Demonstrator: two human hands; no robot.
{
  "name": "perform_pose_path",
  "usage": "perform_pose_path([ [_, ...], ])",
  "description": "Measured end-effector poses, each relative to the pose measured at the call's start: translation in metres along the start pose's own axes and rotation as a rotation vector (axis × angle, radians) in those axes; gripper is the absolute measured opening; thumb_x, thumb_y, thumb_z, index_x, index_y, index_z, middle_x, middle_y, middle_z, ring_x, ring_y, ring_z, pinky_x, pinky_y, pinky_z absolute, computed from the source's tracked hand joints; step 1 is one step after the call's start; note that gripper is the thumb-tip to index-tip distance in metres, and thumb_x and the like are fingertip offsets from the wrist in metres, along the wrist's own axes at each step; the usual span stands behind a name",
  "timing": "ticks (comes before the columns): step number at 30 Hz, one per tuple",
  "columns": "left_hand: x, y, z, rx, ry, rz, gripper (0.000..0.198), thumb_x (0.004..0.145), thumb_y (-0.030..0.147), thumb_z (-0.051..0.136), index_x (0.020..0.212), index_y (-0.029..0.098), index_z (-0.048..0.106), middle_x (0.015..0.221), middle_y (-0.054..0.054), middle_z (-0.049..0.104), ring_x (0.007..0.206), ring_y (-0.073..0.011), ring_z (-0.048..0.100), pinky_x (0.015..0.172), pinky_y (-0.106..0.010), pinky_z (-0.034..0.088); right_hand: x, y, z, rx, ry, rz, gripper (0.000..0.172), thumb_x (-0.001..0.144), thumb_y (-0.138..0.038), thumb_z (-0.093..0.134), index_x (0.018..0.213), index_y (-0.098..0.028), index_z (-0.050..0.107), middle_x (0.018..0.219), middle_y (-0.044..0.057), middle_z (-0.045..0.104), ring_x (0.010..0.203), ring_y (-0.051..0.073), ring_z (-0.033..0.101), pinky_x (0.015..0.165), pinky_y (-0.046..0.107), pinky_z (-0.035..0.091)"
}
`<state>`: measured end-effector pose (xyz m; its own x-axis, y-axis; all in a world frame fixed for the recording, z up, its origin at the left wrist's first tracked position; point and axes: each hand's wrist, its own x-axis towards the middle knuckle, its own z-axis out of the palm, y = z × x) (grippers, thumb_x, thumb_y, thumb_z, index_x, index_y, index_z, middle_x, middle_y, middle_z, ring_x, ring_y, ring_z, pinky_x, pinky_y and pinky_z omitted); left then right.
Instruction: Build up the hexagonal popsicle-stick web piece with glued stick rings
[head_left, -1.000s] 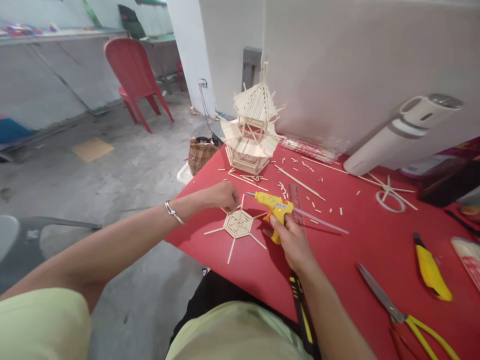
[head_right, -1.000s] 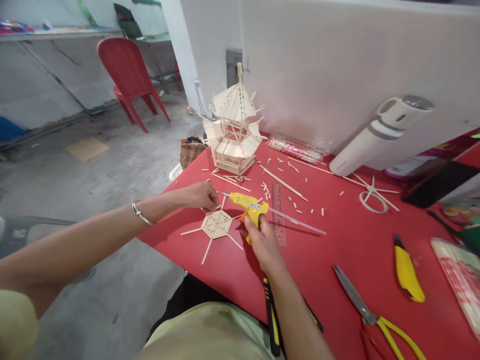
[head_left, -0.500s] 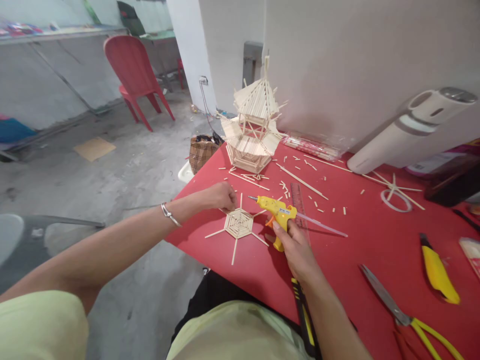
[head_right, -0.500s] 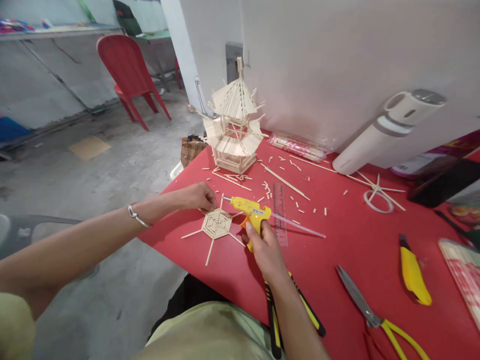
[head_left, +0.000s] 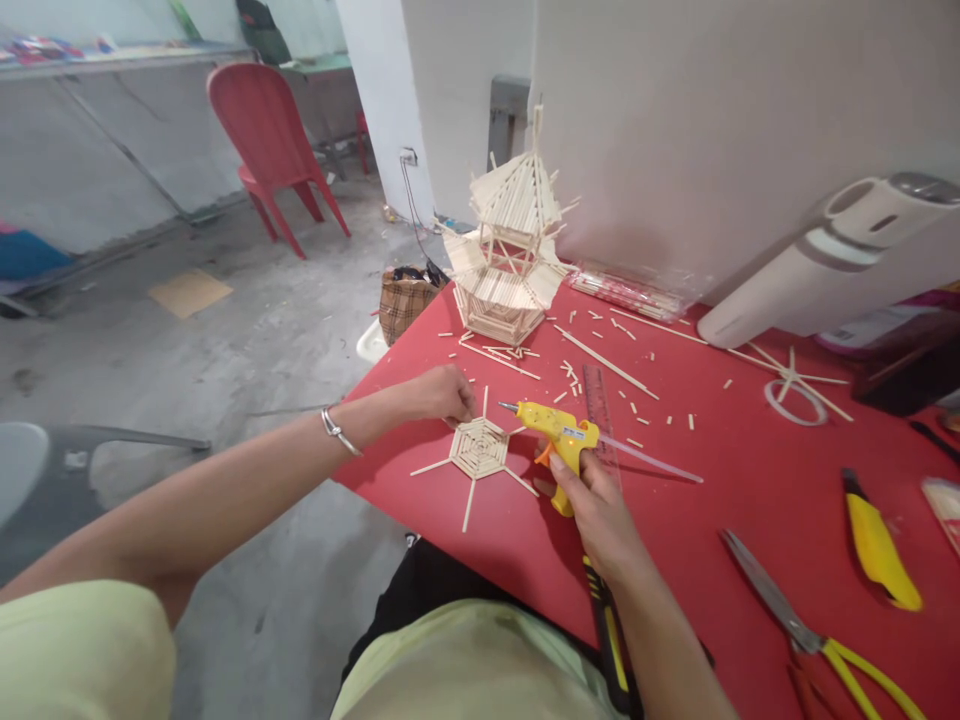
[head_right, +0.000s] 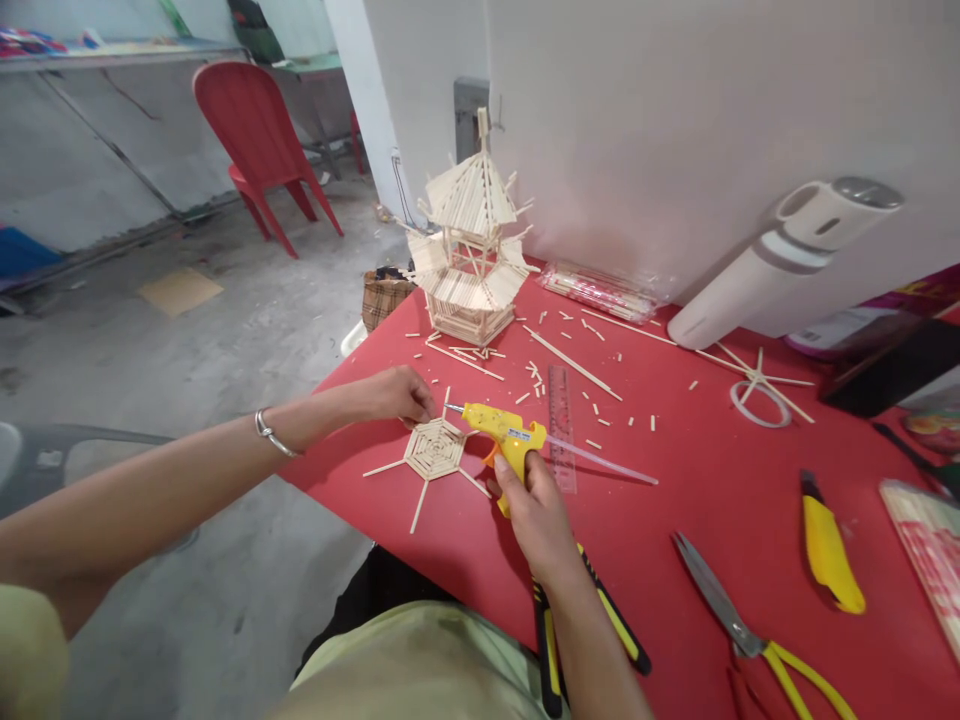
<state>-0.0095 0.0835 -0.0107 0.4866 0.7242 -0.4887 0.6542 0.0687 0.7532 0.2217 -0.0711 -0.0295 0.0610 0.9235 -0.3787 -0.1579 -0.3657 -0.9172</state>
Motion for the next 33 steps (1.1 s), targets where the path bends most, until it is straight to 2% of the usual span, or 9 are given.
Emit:
perform_pose_path([
  [7, -0.003, 0.005, 0.000, -0.034, -0.025, -0.034, 0.011, 0.059, 0.014, 0.066, 0.066, 0.015, 0.075, 0.060, -0.002, 0.068, 0.060, -0.0142, 0.063, 0.059, -0.022, 0.052, 0.008, 0.002, 0.000, 0.050, 0.022, 0.015, 0.051, 0.076, -0.059, 0.072, 0.112, -0.024, 0.061, 0.103, 0.003, 0.070, 0.090, 0.020, 0.069, 0.072, 0.030, 0.057],
  [11, 0.000, 0.000, 0.001, -0.073, -0.036, -0.038, 0.008, 0.059, 0.016, 0.069, 0.066, 0.016, 0.074, 0.061, -0.001, 0.069, 0.061, -0.0144, 0.064, 0.060, -0.023, 0.053, 0.012, -0.001, 0.007, 0.118, 0.006, 0.023, 0.056, 0.072, -0.058, 0.077, 0.114, -0.024, 0.061, 0.105, 0.003, 0.070, 0.095, 0.020, 0.068, 0.073, 0.029, 0.057],
  [18, -0.004, 0.001, 0.007, -0.168, -0.051, -0.109, 0.007, 0.061, 0.013, 0.070, 0.066, 0.014, 0.073, 0.063, -0.002, 0.070, 0.062, -0.0150, 0.065, 0.064, -0.027, 0.057, 0.015, -0.002, 0.013, 0.093, -0.056, 0.052, 0.051, 0.078, -0.058, 0.072, 0.116, -0.026, 0.058, 0.105, 0.002, 0.072, 0.079, 0.016, 0.070, 0.056, 0.022, 0.050],
  [22, -0.009, 0.006, 0.010, -0.170, -0.044, -0.142, 0.008, 0.060, 0.012, 0.071, 0.068, 0.013, 0.073, 0.063, -0.003, 0.069, 0.062, -0.0147, 0.065, 0.065, -0.027, 0.057, 0.016, -0.001, 0.014, 0.096, -0.059, 0.032, 0.049, 0.077, -0.056, 0.073, 0.111, -0.024, 0.059, 0.102, 0.003, 0.072, 0.083, 0.018, 0.070, 0.059, 0.023, 0.051],
  [26, -0.012, 0.009, 0.010, -0.165, -0.034, -0.151, 0.011, 0.057, 0.010, 0.071, 0.068, 0.013, 0.072, 0.060, -0.002, 0.068, 0.062, -0.0150, 0.066, 0.065, -0.027, 0.057, 0.016, 0.000, 0.015, 0.107, -0.046, 0.029, 0.056, 0.077, -0.055, 0.074, 0.120, -0.024, 0.058, 0.103, 0.003, 0.071, 0.089, 0.019, 0.070, 0.066, 0.026, 0.054],
  [29, -0.012, 0.010, 0.010, -0.155, -0.033, -0.154, 0.011, 0.055, 0.010, 0.070, 0.066, 0.012, 0.071, 0.057, -0.001, 0.065, 0.060, -0.0151, 0.064, 0.062, -0.026, 0.056, 0.016, 0.000, 0.016, 0.100, -0.046, 0.026, 0.057, 0.077, -0.055, 0.074, 0.123, -0.025, 0.057, 0.105, 0.003, 0.071, 0.086, 0.017, 0.069, 0.068, 0.026, 0.055],
  [33, -0.010, 0.008, 0.013, -0.125, -0.018, -0.156, 0.012, 0.053, 0.010, 0.067, 0.064, 0.012, 0.071, 0.054, -0.001, 0.063, 0.057, -0.0146, 0.061, 0.057, -0.025, 0.053, 0.016, 0.002, 0.015, 0.082, -0.052, 0.025, 0.056, 0.078, -0.055, 0.073, 0.123, -0.025, 0.057, 0.102, 0.003, 0.071, 0.078, 0.016, 0.068, 0.064, 0.025, 0.053],
])
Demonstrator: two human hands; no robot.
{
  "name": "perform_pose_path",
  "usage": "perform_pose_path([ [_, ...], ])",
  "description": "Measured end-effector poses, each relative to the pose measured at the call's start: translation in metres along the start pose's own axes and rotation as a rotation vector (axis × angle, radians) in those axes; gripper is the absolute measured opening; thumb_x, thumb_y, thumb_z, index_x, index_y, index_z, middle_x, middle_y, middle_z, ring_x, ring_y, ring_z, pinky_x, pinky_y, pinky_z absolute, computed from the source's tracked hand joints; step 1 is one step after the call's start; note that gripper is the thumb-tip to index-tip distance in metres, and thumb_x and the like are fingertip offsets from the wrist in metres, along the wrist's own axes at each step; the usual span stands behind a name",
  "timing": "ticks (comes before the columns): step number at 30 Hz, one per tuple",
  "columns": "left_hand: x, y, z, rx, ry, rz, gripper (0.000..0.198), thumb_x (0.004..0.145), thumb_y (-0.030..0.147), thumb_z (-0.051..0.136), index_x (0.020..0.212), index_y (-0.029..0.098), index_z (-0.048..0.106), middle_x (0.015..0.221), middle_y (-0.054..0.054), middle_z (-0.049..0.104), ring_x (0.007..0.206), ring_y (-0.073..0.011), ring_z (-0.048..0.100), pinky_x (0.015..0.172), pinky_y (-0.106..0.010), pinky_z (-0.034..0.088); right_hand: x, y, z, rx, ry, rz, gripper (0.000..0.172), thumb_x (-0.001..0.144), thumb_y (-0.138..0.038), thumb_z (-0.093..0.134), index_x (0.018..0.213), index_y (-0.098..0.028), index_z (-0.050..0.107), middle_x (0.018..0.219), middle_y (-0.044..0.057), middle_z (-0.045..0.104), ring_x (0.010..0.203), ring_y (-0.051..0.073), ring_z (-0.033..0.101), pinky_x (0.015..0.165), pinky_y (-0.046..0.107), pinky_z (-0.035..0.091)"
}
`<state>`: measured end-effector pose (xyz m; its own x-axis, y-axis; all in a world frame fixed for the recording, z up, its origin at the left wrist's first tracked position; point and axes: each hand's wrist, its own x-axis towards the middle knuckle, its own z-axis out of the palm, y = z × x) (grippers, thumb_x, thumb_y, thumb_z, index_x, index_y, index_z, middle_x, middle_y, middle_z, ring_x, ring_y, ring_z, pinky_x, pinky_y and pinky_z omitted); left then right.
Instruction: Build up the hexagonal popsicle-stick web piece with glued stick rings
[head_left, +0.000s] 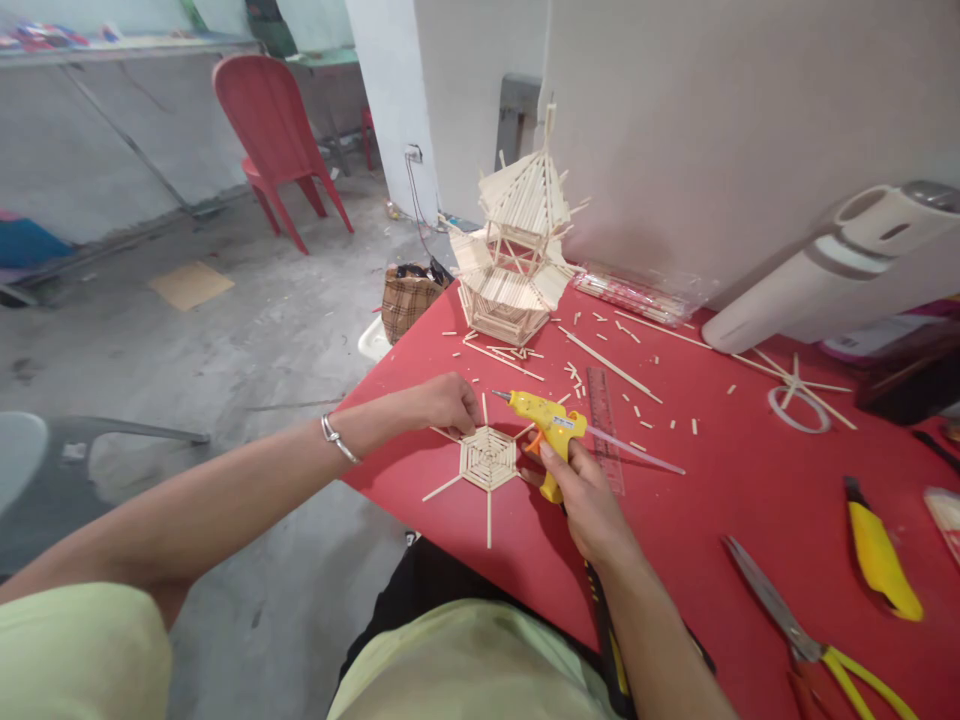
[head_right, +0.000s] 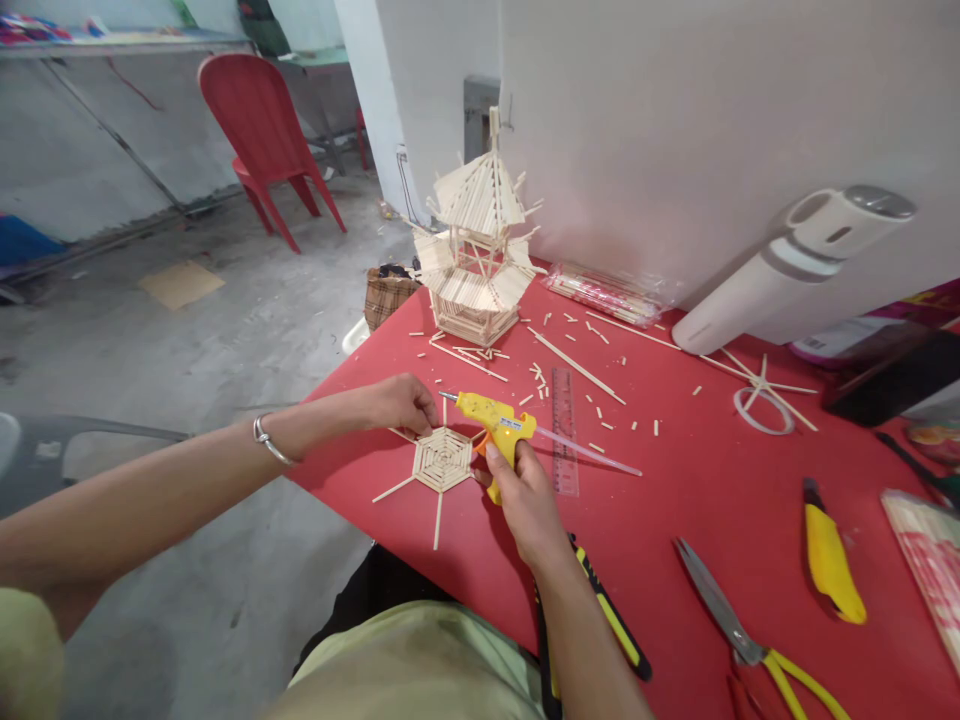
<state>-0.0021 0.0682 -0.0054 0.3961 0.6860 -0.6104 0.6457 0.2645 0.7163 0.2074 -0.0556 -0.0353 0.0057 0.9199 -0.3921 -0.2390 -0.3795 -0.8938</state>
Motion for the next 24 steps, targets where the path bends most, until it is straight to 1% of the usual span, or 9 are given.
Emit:
perform_pose_path([
  [2, 0.000, -0.002, 0.000, 0.038, 0.002, 0.017, 0.012, 0.053, 0.012, 0.065, 0.063, 0.013, 0.071, 0.053, 0.000, 0.062, 0.055, -0.0134, 0.058, 0.054, -0.023, 0.049, 0.000, 0.001, -0.001, -0.011, -0.004, 0.002, 0.057, 0.079, -0.057, 0.071, 0.123, -0.024, 0.056, 0.101, 0.004, 0.071, 0.077, 0.016, 0.068, 0.062, 0.026, 0.052],
  [4, 0.000, -0.004, 0.000, 0.082, 0.002, 0.034, 0.013, 0.052, 0.012, 0.063, 0.062, 0.013, 0.072, 0.054, 0.000, 0.061, 0.054, -0.0122, 0.055, 0.052, -0.022, 0.046, -0.002, 0.000, -0.001, -0.034, -0.002, -0.014, 0.056, 0.079, -0.058, 0.069, 0.121, -0.024, 0.057, 0.101, 0.004, 0.071, 0.080, 0.017, 0.069, 0.064, 0.027, 0.053],
  [8, -0.001, -0.008, -0.004, 0.155, 0.013, 0.103, 0.017, 0.055, 0.014, 0.059, 0.063, 0.014, 0.073, 0.056, 0.001, 0.061, 0.053, -0.0106, 0.051, 0.049, -0.020, 0.039, -0.014, -0.009, -0.001, -0.225, 0.070, -0.126, 0.052, 0.081, -0.061, 0.065, 0.115, -0.021, 0.061, 0.098, 0.005, 0.073, 0.085, 0.019, 0.067, 0.071, 0.028, 0.052],
  [10, 0.002, -0.008, -0.006, 0.180, 0.074, 0.153, 0.017, 0.057, 0.015, 0.058, 0.065, 0.014, 0.073, 0.057, 0.001, 0.061, 0.054, -0.0108, 0.052, 0.049, -0.020, 0.038, -0.021, -0.015, -0.005, -0.330, 0.129, -0.185, 0.050, 0.082, -0.061, 0.064, 0.111, -0.020, 0.063, 0.095, 0.005, 0.073, 0.085, 0.019, 0.066, 0.073, 0.029, 0.051],
  [12, 0.008, -0.004, -0.008, 0.215, 0.175, 0.185, 0.015, 0.061, 0.017, 0.061, 0.067, 0.015, 0.074, 0.060, 0.000, 0.065, 0.058, -0.0123, 0.056, 0.052, -0.021, 0.040, -0.027, -0.020, -0.013, -0.372, 0.182, -0.221, 0.049, 0.081, -0.060, 0.065, 0.109, -0.020, 0.064, 0.099, 0.006, 0.073, 0.086, 0.021, 0.067, 0.075, 0.030, 0.051],
  [14, 0.018, 0.003, -0.008, 0.286, 0.280, 0.214, 0.014, 0.066, 0.021, 0.063, 0.071, 0.016, 0.075, 0.066, -0.001, 0.070, 0.063, -0.0142, 0.060, 0.056, -0.022, 0.043, -0.029, -0.023, -0.028, -0.390, 0.239, -0.222, 0.051, 0.080, -0.061, 0.065, 0.110, -0.020, 0.064, 0.103, 0.007, 0.072, 0.088, 0.022, 0.067, 0.074, 0.030, 0.051],
  [16, 0.030, 0.013, -0.005, 0.373, 0.356, 0.250, 0.015, 0.071, 0.024, 0.064, 0.075, 0.017, 0.076, 0.071, -0.003, 0.073, 0.067, -0.0154, 0.063, 0.058, -0.022, 0.044, -0.028, -0.025, -0.048, -0.427, 0.315, -0.204, 0.054, 0.079, -0.063, 0.064, 0.111, -0.019, 0.064, 0.102, 0.007, 0.072, 0.085, 0.022, 0.066, 0.071, 0.030, 0.050],
  [21, 0.065, 0.040, 0.012, 0.524, 0.437, 0.383, 0.015, 0.077, 0.022, 0.062, 0.083, 0.019, 0.076, 0.086, -0.004, 0.075, 0.078, -0.0172, 0.065, 0.067, -0.024, 0.044, -0.021, -0.025, -0.106, -0.560, 0.547, -0.156, 0.056, 0.079, -0.071, 0.056, 0.096, -0.018, 0.067, 0.079, 0.003, 0.069, 0.070, 0.019, 0.061, 0.063, 0.028, 0.046],
  [24, 0.084, 0.059, 0.018, 0.621, 0.477, 0.436, 0.018, 0.081, 0.020, 0.058, 0.086, 0.020, 0.076, 0.093, -0.007, 0.074, 0.087, -0.0201, 0.065, 0.074, -0.027, 0.045, -0.014, -0.021, -0.132, -0.619, 0.591, -0.154, 0.057, 0.081, -0.072, 0.051, 0.095, -0.019, 0.067, 0.076, 0.004, 0.069, 0.066, 0.019, 0.061, 0.059, 0.028, 0.046],
])
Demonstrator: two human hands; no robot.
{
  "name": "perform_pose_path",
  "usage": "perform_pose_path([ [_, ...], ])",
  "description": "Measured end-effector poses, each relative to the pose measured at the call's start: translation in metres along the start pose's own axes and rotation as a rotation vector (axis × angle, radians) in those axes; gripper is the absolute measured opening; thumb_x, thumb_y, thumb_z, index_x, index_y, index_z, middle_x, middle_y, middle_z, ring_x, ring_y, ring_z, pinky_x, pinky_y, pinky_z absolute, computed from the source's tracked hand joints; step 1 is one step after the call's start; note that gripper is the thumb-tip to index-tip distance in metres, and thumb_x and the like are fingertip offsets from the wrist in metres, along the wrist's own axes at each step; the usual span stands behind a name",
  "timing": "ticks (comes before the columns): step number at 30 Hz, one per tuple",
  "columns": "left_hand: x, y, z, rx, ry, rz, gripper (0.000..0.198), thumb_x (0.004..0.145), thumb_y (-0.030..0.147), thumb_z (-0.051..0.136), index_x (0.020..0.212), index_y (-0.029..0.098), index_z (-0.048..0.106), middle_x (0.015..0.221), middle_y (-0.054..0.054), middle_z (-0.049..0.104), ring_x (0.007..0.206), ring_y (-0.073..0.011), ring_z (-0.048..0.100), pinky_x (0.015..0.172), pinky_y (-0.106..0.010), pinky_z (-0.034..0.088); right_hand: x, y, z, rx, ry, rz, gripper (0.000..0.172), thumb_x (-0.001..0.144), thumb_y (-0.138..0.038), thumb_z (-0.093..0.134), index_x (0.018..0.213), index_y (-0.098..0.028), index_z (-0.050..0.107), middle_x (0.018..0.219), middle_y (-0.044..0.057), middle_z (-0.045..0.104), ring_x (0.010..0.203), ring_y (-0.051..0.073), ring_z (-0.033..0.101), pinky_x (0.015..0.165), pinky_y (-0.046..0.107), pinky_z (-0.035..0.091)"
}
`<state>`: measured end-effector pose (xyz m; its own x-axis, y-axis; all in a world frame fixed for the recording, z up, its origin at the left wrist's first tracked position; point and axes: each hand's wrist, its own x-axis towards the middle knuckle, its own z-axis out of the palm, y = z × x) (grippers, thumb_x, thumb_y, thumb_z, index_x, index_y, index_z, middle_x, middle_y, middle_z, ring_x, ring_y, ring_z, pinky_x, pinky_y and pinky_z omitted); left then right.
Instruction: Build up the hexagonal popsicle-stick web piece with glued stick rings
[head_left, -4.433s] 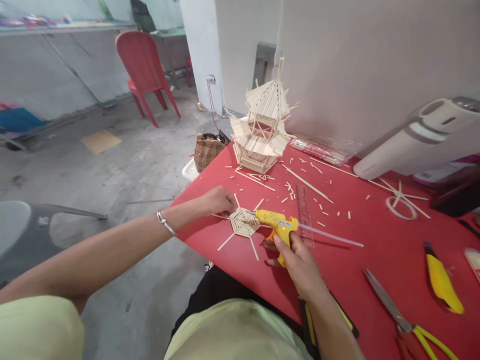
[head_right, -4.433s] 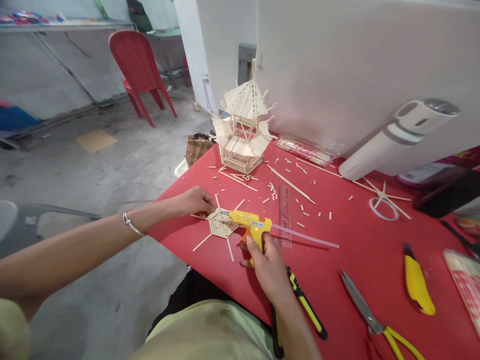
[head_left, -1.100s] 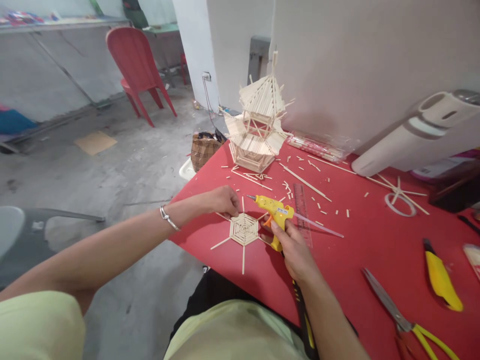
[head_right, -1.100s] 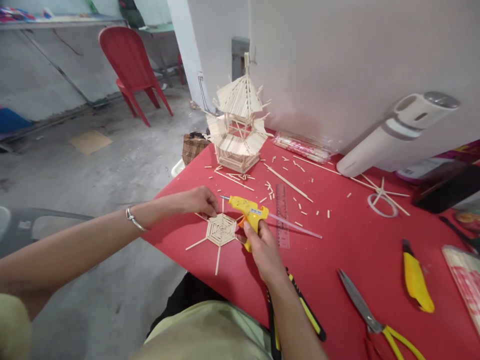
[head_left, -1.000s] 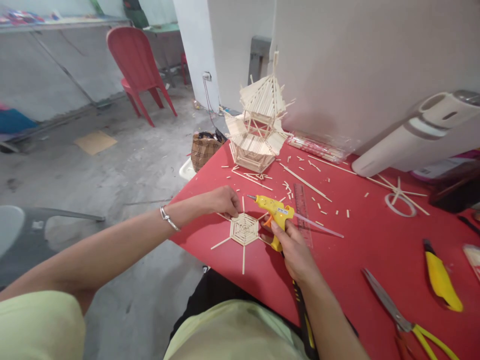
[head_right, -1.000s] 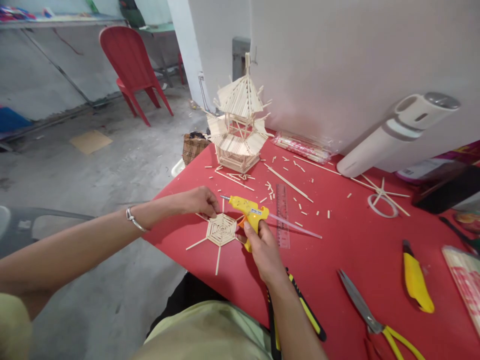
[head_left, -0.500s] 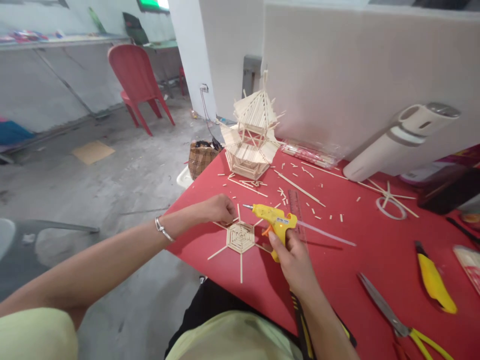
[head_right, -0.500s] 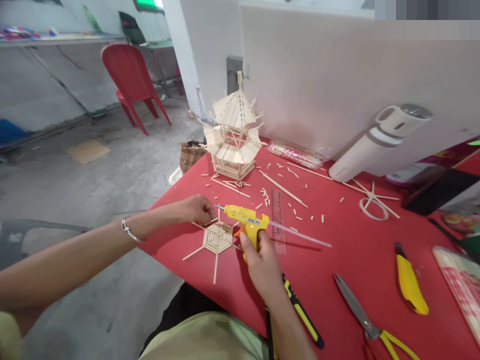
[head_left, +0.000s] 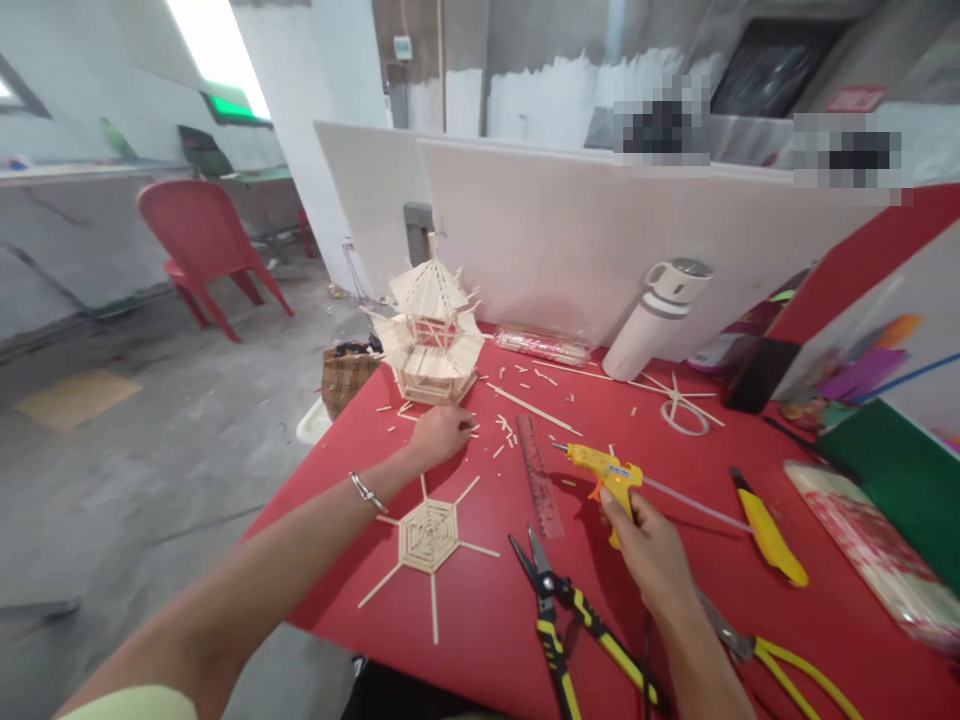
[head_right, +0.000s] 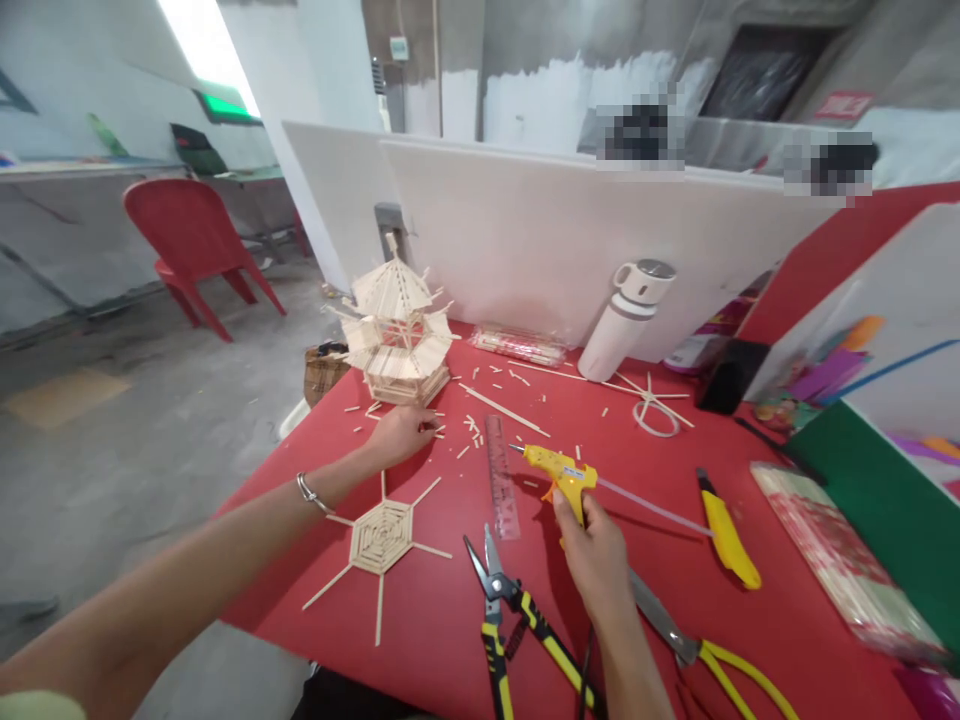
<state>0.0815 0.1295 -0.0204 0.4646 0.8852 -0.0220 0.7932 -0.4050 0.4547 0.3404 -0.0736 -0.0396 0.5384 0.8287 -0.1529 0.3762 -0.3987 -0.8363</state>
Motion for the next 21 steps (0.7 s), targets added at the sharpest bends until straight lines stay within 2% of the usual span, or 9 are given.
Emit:
perform_pose_path([
  [5, 0.026, 0.017, -0.002, 0.132, 0.024, 0.036, 0.018, 0.085, 0.022, 0.055, 0.080, 0.018, 0.072, 0.098, -0.010, 0.072, 0.089, -0.0217, 0.065, 0.074, -0.028, 0.044, 0.029, 0.015, -0.009, -0.173, 0.025, -0.046, 0.058, 0.086, -0.069, 0.039, 0.092, -0.019, 0.068, 0.071, 0.004, 0.069, 0.064, 0.022, 0.065, 0.057, 0.029, 0.047],
  [8, 0.023, 0.022, -0.003, 0.170, 0.024, 0.073, 0.022, 0.089, 0.023, 0.049, 0.081, 0.019, 0.070, 0.100, -0.010, 0.072, 0.089, -0.0217, 0.065, 0.072, -0.028, 0.042, 0.046, 0.018, -0.021, -0.276, 0.033, -0.041, 0.053, 0.089, -0.062, 0.036, 0.088, -0.020, 0.068, 0.073, 0.005, 0.071, 0.066, 0.022, 0.067, 0.058, 0.029, 0.047],
  [11, 0.013, 0.024, -0.004, 0.191, 0.032, 0.064, 0.026, 0.093, 0.024, 0.043, 0.085, 0.020, 0.067, 0.090, -0.009, 0.072, 0.088, -0.0221, 0.066, 0.070, -0.028, 0.041, 0.054, 0.013, -0.035, -0.455, 0.053, -0.030, 0.043, 0.092, -0.052, 0.039, 0.084, -0.021, 0.068, 0.077, 0.008, 0.071, 0.072, 0.025, 0.068, 0.061, 0.031, 0.047],
  [14, 0.002, 0.026, -0.007, 0.205, 0.042, -0.007, 0.029, 0.097, 0.029, 0.035, 0.094, 0.022, 0.063, 0.087, -0.008, 0.071, 0.082, -0.0233, 0.067, 0.066, -0.029, 0.039, 0.050, -0.006, -0.040, -0.656, 0.120, -0.043, 0.036, 0.092, -0.040, 0.043, 0.089, -0.017, 0.070, 0.089, 0.018, 0.071, 0.084, 0.032, 0.067, 0.069, 0.038, 0.047],
  [16, -0.003, 0.028, -0.011, 0.214, 0.051, -0.068, 0.031, 0.098, 0.031, 0.031, 0.097, 0.022, 0.061, 0.087, -0.009, 0.071, 0.079, -0.0234, 0.067, 0.064, -0.029, 0.038, 0.047, -0.026, -0.036, -0.752, 0.148, -0.104, 0.036, 0.095, -0.034, 0.041, 0.097, -0.014, 0.070, 0.098, 0.023, 0.068, 0.095, 0.034, 0.065, 0.076, 0.041, 0.046],
  [18, -0.005, 0.030, -0.013, 0.216, 0.054, -0.129, 0.030, 0.097, 0.030, 0.032, 0.094, 0.021, 0.061, 0.087, -0.008, 0.071, 0.079, -0.0230, 0.067, 0.063, -0.029, 0.038, 0.051, -0.049, -0.025, -0.800, 0.098, -0.217, 0.036, 0.099, -0.034, 0.037, 0.105, -0.018, 0.069, 0.105, 0.018, 0.067, 0.105, 0.030, 0.063, 0.083, 0.038, 0.045],
  [21, -0.006, 0.030, -0.015, 0.169, 0.037, -0.125, 0.029, 0.092, 0.028, 0.038, 0.076, 0.020, 0.061, 0.085, -0.007, 0.070, 0.079, -0.0212, 0.066, 0.065, -0.027, 0.040, 0.076, -0.078, 0.003, -0.831, -0.090, -0.379, 0.026, 0.098, -0.038, 0.047, 0.101, -0.025, 0.069, 0.109, 0.008, 0.068, 0.110, 0.021, 0.061, 0.089, 0.030, 0.046],
])
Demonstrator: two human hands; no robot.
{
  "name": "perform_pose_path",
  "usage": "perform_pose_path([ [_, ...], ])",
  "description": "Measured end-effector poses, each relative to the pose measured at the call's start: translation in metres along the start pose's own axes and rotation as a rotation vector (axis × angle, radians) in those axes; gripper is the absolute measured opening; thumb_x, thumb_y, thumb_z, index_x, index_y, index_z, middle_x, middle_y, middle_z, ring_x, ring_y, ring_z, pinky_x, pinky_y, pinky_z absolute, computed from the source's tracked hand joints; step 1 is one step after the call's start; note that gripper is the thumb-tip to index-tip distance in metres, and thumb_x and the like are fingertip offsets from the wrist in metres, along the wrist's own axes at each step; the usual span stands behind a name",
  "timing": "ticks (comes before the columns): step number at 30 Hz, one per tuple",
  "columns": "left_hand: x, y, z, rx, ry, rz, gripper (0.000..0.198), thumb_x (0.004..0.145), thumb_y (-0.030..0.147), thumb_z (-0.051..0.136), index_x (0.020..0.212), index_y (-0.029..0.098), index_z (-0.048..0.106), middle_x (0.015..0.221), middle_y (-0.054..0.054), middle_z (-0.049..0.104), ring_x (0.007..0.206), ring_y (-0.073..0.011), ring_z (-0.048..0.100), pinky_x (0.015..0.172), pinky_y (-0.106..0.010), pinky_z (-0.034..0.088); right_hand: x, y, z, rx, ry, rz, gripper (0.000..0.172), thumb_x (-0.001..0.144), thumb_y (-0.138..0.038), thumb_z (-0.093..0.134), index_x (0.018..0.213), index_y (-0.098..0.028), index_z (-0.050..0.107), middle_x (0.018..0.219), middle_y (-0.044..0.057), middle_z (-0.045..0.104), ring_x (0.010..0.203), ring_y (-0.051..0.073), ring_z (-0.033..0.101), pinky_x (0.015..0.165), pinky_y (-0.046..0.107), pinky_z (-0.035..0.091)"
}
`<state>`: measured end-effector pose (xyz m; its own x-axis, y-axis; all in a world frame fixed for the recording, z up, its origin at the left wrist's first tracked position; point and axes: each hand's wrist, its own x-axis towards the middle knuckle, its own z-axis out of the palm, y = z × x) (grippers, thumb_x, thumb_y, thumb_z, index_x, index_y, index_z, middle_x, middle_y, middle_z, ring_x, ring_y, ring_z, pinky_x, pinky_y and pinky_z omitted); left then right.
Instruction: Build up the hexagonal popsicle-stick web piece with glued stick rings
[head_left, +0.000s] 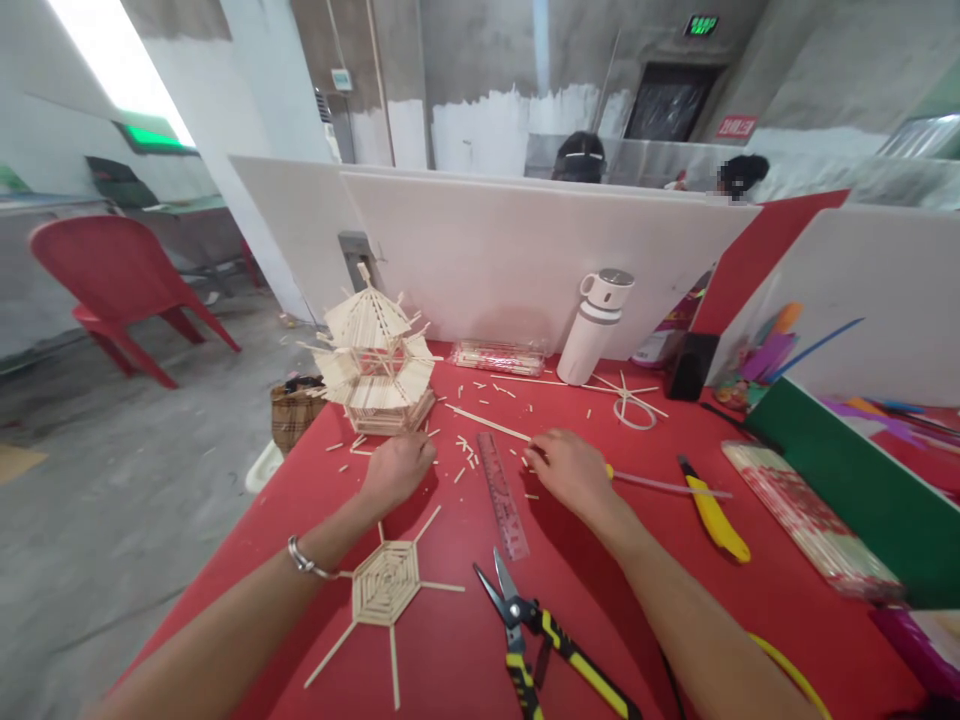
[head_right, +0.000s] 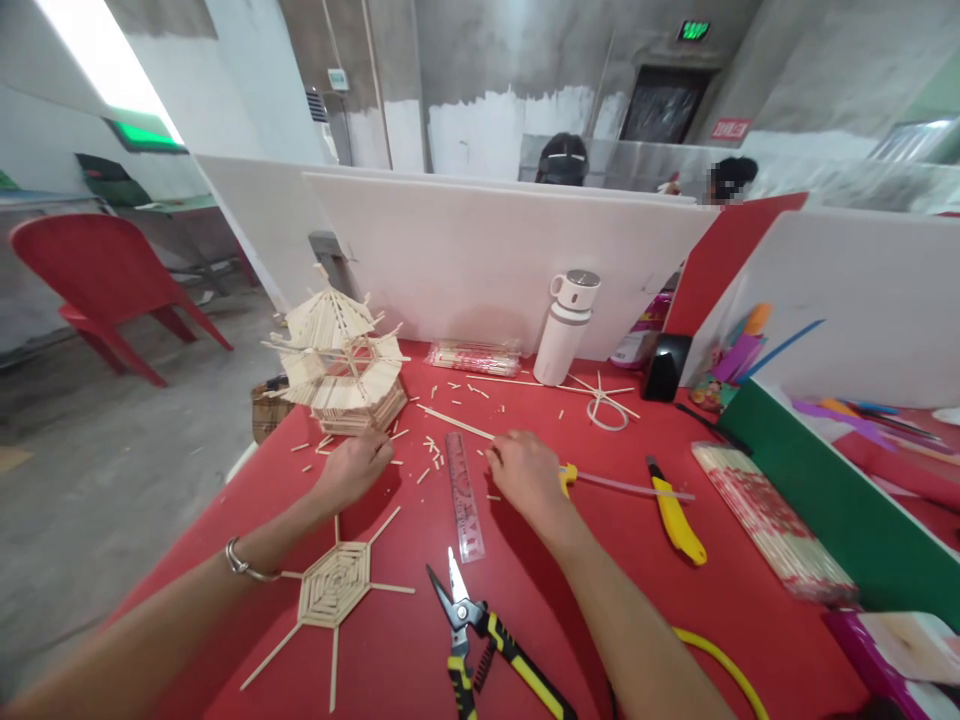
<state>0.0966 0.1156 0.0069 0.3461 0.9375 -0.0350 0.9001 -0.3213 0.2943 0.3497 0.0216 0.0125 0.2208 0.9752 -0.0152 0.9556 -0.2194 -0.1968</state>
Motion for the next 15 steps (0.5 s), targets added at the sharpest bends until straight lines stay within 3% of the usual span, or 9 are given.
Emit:
perform_pose_path([
  [2, -0.003, -0.003, 0.000, -0.077, 0.012, 0.088, 0.030, 0.089, 0.028, 0.043, 0.064, 0.019, 0.058, 0.091, -0.007, 0.071, 0.082, -0.0191, 0.065, 0.070, -0.027, 0.043, 0.030, -0.012, 0.007, -0.021, -0.070, -0.056, 0.021, 0.097, -0.036, 0.054, 0.104, -0.023, 0.068, 0.112, 0.007, 0.067, 0.112, 0.021, 0.059, 0.092, 0.032, 0.048],
  [7, -0.021, -0.024, -0.005, -0.295, 0.083, 0.213, 0.028, 0.084, 0.030, 0.055, 0.059, 0.018, 0.059, 0.109, -0.007, 0.068, 0.089, -0.0178, 0.065, 0.079, -0.027, 0.047, 0.079, -0.014, 0.028, -0.069, -0.209, -0.033, 0.036, 0.095, -0.039, 0.060, 0.125, -0.019, 0.058, 0.126, 0.008, 0.059, 0.106, 0.021, 0.062, 0.089, 0.042, 0.054],
  [11, -0.033, -0.037, -0.011, -0.332, 0.110, 0.159, 0.018, 0.083, 0.030, 0.056, 0.074, 0.020, 0.068, 0.105, -0.005, 0.070, 0.088, -0.0179, 0.065, 0.076, -0.027, 0.049, 0.085, -0.006, 0.031, -0.100, -0.235, -0.034, 0.035, 0.095, -0.038, 0.060, 0.124, -0.019, 0.058, 0.126, 0.009, 0.059, 0.107, 0.021, 0.061, 0.090, 0.041, 0.054],
  [15, -0.035, -0.032, -0.013, -0.324, 0.140, 0.183, 0.016, 0.083, 0.027, 0.056, 0.079, 0.021, 0.070, 0.105, -0.004, 0.069, 0.087, -0.0174, 0.064, 0.075, -0.027, 0.048, 0.079, -0.005, 0.026, -0.133, -0.221, -0.041, 0.036, 0.095, -0.039, 0.060, 0.125, -0.019, 0.058, 0.127, 0.009, 0.059, 0.107, 0.021, 0.061, 0.090, 0.042, 0.054],
])
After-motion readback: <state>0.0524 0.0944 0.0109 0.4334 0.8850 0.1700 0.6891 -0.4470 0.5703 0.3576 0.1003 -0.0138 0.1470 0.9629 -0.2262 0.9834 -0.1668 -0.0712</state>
